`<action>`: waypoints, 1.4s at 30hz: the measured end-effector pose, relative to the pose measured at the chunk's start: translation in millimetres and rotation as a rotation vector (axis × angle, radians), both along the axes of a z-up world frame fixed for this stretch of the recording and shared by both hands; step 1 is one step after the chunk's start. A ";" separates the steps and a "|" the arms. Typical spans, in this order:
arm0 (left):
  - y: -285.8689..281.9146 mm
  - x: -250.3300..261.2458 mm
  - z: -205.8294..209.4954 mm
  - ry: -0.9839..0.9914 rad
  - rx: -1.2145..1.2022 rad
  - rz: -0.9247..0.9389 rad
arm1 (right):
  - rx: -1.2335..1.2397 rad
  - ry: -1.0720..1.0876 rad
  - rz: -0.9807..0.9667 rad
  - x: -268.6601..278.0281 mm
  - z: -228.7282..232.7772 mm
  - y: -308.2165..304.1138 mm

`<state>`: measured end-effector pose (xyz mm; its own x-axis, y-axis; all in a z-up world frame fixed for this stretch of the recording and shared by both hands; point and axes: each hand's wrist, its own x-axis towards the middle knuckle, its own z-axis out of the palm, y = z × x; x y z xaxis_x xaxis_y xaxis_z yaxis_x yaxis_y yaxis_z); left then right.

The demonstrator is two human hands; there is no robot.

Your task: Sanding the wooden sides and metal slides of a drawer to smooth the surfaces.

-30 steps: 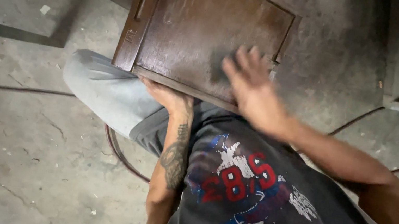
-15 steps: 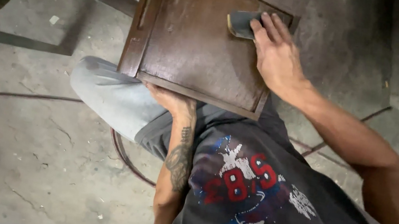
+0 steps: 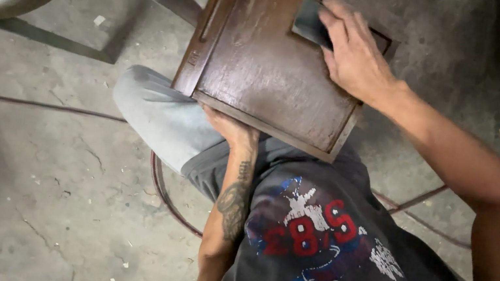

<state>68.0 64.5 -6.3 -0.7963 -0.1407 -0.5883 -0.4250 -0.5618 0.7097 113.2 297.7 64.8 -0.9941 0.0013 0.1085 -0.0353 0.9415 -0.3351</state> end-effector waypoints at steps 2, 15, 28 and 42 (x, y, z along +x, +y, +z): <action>1.9 -0.7 1.6 -0.007 0.011 0.014 | -0.231 -0.070 0.017 -9.8 -0.3 -7.2; 2.7 -3.0 14.3 -0.079 0.073 0.092 | -0.179 0.064 0.195 -32.1 4.2 -92.8; -1.6 -7.1 5.5 -0.065 0.112 0.153 | -0.001 -0.170 0.162 -71.8 53.1 -75.1; 5.2 -5.5 12.8 -0.017 0.202 0.186 | -1.288 0.125 -0.520 -94.6 -47.0 -42.9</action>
